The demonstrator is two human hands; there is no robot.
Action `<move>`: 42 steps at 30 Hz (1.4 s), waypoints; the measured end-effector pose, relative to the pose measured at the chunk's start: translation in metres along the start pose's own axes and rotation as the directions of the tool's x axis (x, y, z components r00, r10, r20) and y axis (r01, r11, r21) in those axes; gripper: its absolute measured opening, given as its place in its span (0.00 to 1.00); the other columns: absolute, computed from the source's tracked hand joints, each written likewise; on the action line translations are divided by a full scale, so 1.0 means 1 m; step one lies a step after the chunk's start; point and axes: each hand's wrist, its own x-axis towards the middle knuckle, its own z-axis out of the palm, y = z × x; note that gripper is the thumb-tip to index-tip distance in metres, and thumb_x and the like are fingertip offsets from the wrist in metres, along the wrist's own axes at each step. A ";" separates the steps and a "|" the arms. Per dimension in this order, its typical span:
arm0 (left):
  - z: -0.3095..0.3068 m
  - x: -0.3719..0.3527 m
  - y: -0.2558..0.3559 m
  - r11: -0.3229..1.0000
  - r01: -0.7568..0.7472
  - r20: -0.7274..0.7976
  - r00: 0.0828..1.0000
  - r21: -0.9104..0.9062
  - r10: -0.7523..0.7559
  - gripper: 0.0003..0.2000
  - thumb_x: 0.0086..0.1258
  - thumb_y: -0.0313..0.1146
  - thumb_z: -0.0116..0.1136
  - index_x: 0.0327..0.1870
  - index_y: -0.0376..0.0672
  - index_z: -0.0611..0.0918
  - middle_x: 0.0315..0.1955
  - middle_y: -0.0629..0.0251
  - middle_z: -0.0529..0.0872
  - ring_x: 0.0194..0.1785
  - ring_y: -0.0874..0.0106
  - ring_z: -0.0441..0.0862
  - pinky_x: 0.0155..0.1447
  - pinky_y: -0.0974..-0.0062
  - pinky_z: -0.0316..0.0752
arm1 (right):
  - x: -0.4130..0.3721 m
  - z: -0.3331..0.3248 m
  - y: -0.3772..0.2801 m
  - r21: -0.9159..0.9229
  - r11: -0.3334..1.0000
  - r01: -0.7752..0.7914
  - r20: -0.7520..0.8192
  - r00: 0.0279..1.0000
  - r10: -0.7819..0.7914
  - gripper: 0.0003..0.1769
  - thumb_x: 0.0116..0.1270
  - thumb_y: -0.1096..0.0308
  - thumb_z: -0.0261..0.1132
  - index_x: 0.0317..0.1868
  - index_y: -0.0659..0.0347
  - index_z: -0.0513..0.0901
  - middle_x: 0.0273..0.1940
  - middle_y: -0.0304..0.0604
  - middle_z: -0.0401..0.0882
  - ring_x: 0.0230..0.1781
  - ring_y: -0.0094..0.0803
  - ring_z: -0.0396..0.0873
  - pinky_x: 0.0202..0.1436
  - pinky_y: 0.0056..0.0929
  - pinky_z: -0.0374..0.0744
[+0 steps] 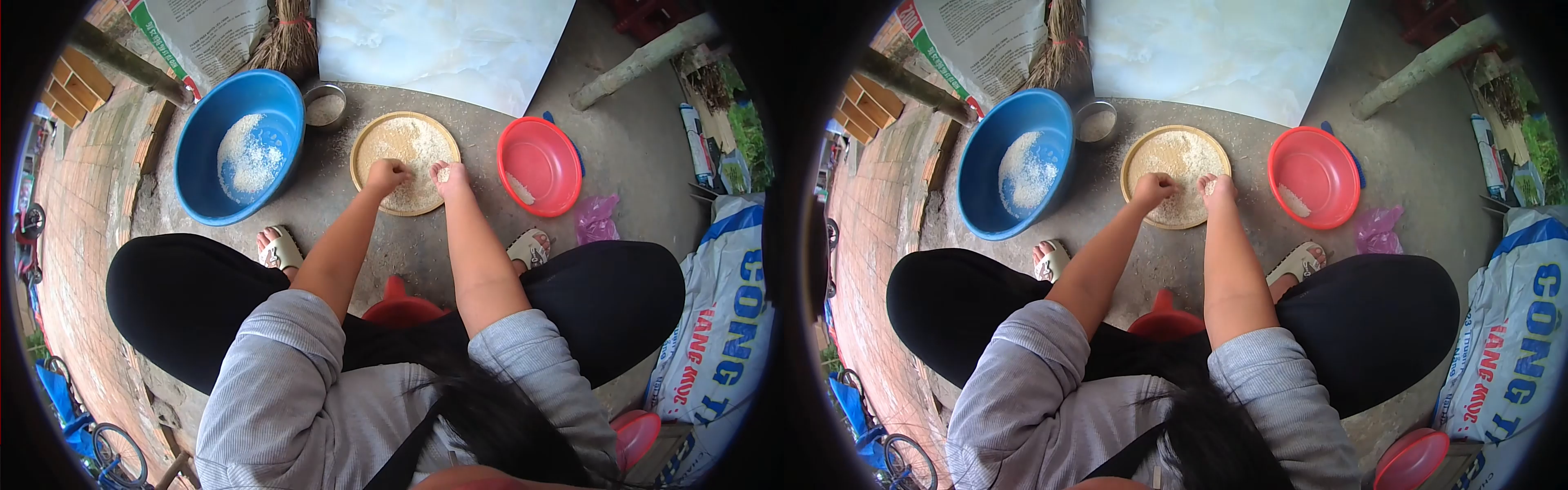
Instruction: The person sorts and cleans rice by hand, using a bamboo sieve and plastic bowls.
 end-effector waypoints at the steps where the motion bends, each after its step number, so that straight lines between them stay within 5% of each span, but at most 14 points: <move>1: -0.007 0.004 0.009 0.934 0.095 0.042 0.995 -0.344 -0.086 0.06 0.56 0.26 0.63 0.34 0.38 0.82 0.25 0.66 0.84 0.29 0.75 0.80 0.37 0.78 0.75 | 0.001 0.001 0.000 -0.046 0.999 -0.013 0.011 1.000 0.013 0.12 0.61 0.76 0.45 0.41 0.76 0.70 0.31 0.51 0.72 0.26 0.38 0.74 0.36 0.35 0.80; 9: -0.025 0.020 0.091 0.944 -0.043 0.371 0.913 -0.328 0.171 0.14 0.59 0.29 0.63 0.46 0.39 0.80 0.38 0.64 0.83 0.44 0.74 0.79 0.49 0.74 0.72 | -0.024 0.022 0.012 -0.033 0.997 -0.073 0.006 0.997 0.073 0.12 0.68 0.69 0.44 0.41 0.71 0.69 0.34 0.48 0.72 0.35 0.37 0.75 0.40 0.33 0.80; 11: -0.021 0.016 0.096 0.958 -0.054 -0.014 0.999 -0.282 0.052 0.18 0.65 0.39 0.57 0.54 0.43 0.76 0.44 0.61 0.81 0.51 0.73 0.76 0.54 0.71 0.69 | -0.018 0.026 0.015 -0.017 0.992 -0.123 0.129 0.984 0.124 0.13 0.66 0.68 0.46 0.40 0.71 0.71 0.33 0.49 0.74 0.32 0.38 0.76 0.37 0.30 0.80; 13: -0.015 0.018 0.081 0.879 -0.059 -0.111 0.994 -0.474 0.007 0.23 0.68 0.48 0.50 0.58 0.42 0.72 0.47 0.60 0.79 0.52 0.72 0.74 0.54 0.73 0.68 | -0.032 0.042 0.018 -0.185 0.982 0.023 0.154 0.988 0.006 0.13 0.64 0.68 0.47 0.38 0.71 0.73 0.31 0.50 0.75 0.30 0.38 0.77 0.36 0.30 0.80; 15: -0.005 0.029 0.056 0.410 0.160 0.046 0.961 -0.898 -0.274 0.23 0.70 0.50 0.45 0.57 0.42 0.73 0.48 0.62 0.78 0.48 0.70 0.75 0.49 0.75 0.70 | -0.038 0.061 0.035 -0.369 0.882 0.293 0.231 0.948 -0.218 0.17 0.61 0.66 0.47 0.29 0.69 0.78 0.25 0.49 0.78 0.23 0.37 0.79 0.26 0.29 0.80; 17: 0.004 0.040 0.040 0.277 0.130 0.069 0.973 -0.952 -0.220 0.23 0.71 0.50 0.42 0.56 0.41 0.73 0.47 0.61 0.78 0.48 0.69 0.75 0.51 0.74 0.70 | -0.067 0.076 0.053 -0.364 0.759 0.539 0.300 0.840 -0.453 0.17 0.61 0.64 0.50 0.29 0.68 0.79 0.27 0.51 0.80 0.25 0.41 0.80 0.30 0.33 0.80; 19: 0.007 0.037 0.039 0.012 0.102 0.100 0.989 -0.995 -0.108 0.24 0.73 0.50 0.35 0.54 0.39 0.72 0.46 0.59 0.78 0.49 0.67 0.74 0.53 0.71 0.70 | -0.075 0.080 0.064 -0.610 0.212 0.763 0.417 0.537 -0.733 0.16 0.62 0.62 0.52 0.29 0.67 0.79 0.31 0.56 0.81 0.30 0.47 0.80 0.37 0.39 0.78; 21: 0.008 0.035 0.031 0.007 0.086 0.085 0.989 -0.996 -0.123 0.23 0.73 0.50 0.33 0.51 0.39 0.73 0.46 0.59 0.78 0.49 0.66 0.74 0.55 0.70 0.70 | -0.080 0.077 0.068 -0.651 0.191 0.735 0.449 0.575 -0.683 0.16 0.62 0.61 0.53 0.31 0.67 0.79 0.34 0.58 0.80 0.35 0.51 0.79 0.43 0.41 0.76; 23: 0.010 0.039 0.019 -0.029 0.066 0.070 0.973 -0.997 -0.218 0.22 0.73 0.49 0.36 0.47 0.39 0.75 0.41 0.60 0.80 0.44 0.66 0.77 0.50 0.71 0.73 | -0.081 0.080 0.072 -0.482 -0.027 0.876 0.555 0.281 -0.783 0.16 0.62 0.61 0.53 0.30 0.67 0.79 0.35 0.58 0.80 0.37 0.51 0.78 0.44 0.43 0.75; 30: 0.010 0.057 -0.015 0.145 0.046 -0.010 0.933 -0.988 -0.360 0.20 0.72 0.48 0.38 0.41 0.40 0.76 0.32 0.62 0.79 0.35 0.68 0.77 0.40 0.72 0.73 | -0.089 0.079 0.070 -0.445 -0.277 0.852 0.784 0.221 -0.579 0.12 0.62 0.61 0.55 0.29 0.61 0.78 0.32 0.50 0.79 0.30 0.49 0.77 0.36 0.41 0.75; 36: 0.000 0.064 -0.025 0.290 0.063 -0.082 0.882 -0.955 -0.464 0.18 0.72 0.48 0.41 0.37 0.42 0.77 0.25 0.64 0.79 0.27 0.70 0.77 0.32 0.73 0.74 | -0.088 0.079 0.064 -0.408 -0.252 0.878 0.758 0.172 -0.629 0.11 0.62 0.62 0.55 0.29 0.60 0.78 0.32 0.47 0.77 0.30 0.47 0.77 0.34 0.40 0.74; 38: -0.021 0.054 0.007 0.238 0.052 -0.097 0.813 -0.970 -0.574 0.16 0.70 0.47 0.45 0.24 0.46 0.72 0.11 0.71 0.68 0.12 0.75 0.64 0.15 0.76 0.60 | -0.068 0.068 0.058 -0.457 -0.290 0.841 0.736 0.175 -0.654 0.11 0.62 0.62 0.55 0.29 0.60 0.78 0.32 0.47 0.77 0.29 0.47 0.76 0.33 0.40 0.74; 41: -0.057 0.052 0.029 0.205 -0.107 -0.203 0.817 -0.973 -0.540 0.18 0.70 0.45 0.45 0.20 0.49 0.65 0.09 0.74 0.61 0.10 0.78 0.56 0.13 0.79 0.52 | -0.036 0.040 0.046 -0.560 -0.301 0.772 0.668 0.205 -0.716 0.14 0.63 0.61 0.54 0.28 0.62 0.77 0.30 0.49 0.76 0.27 0.47 0.75 0.32 0.42 0.72; 42: -0.071 0.053 0.039 0.193 -0.167 -0.245 0.822 -0.967 -0.515 0.18 0.70 0.45 0.44 0.19 0.49 0.65 0.09 0.74 0.60 0.10 0.78 0.56 0.13 0.80 0.50 | -0.023 0.027 0.044 -0.694 -0.224 0.684 0.583 0.351 -0.733 0.15 0.63 0.61 0.53 0.27 0.64 0.78 0.29 0.51 0.77 0.27 0.48 0.75 0.32 0.42 0.72</move>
